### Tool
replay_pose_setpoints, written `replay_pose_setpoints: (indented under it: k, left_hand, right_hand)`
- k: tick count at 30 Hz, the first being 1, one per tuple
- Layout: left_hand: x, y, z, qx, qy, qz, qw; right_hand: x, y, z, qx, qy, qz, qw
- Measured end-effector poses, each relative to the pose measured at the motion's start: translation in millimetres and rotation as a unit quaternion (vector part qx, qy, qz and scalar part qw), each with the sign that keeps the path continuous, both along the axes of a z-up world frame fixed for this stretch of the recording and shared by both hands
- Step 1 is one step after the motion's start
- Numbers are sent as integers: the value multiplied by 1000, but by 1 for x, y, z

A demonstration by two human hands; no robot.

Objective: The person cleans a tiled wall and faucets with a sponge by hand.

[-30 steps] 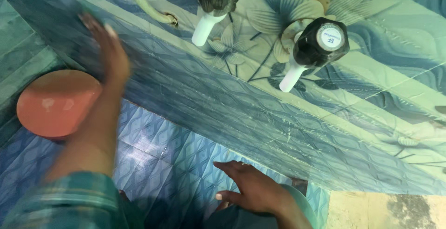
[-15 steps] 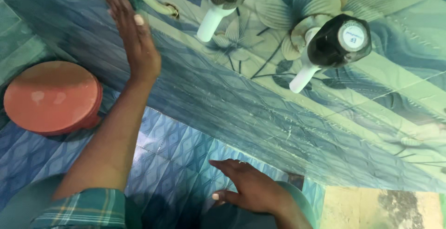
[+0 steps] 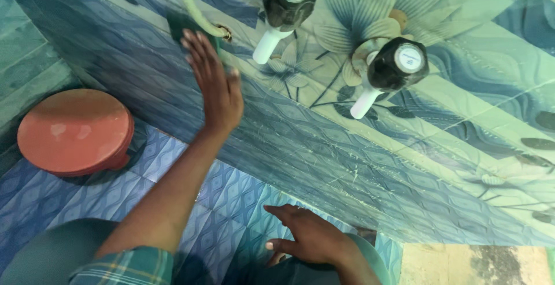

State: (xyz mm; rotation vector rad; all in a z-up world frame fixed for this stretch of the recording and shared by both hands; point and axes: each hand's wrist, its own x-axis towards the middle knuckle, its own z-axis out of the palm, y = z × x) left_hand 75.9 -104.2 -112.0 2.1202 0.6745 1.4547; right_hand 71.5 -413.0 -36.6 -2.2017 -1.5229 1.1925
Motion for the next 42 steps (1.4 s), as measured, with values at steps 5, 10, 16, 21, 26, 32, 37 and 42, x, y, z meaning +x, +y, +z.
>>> replay_pose_setpoints:
  k: [5,10,16,21,26,32,37,42]
  left_hand:
    - [-26,-11,-6,38,102,-31,994]
    - [-44,-22,-40,11,176,-58,983]
    - [-49,70,82,155,78,8,985]
    - [-57,77,133,180,100,-34,978]
    - [-65,19,37,55,209,-41,975]
    - [-17,-68,12,-7,115,-97,989]
    - [-15,-122,82,144,162,-132,967]
    - [-6,-95,105,218,103,-156,958]
  right_hand:
    - [6,-2,-2,53,7,2,999]
    - [6,1,-3,36,-3,12,999]
    - [8,-12,11,-32,12,-16,999]
    - [13,-12,2,37,7,8,999]
    - [8,-12,3,34,1,28,999]
    - [7,-17,-6,32,-5,27,999]
    - [13,-21,-3,28,5,-15,999]
    - [18,-31,-12,35,5,-15,999]
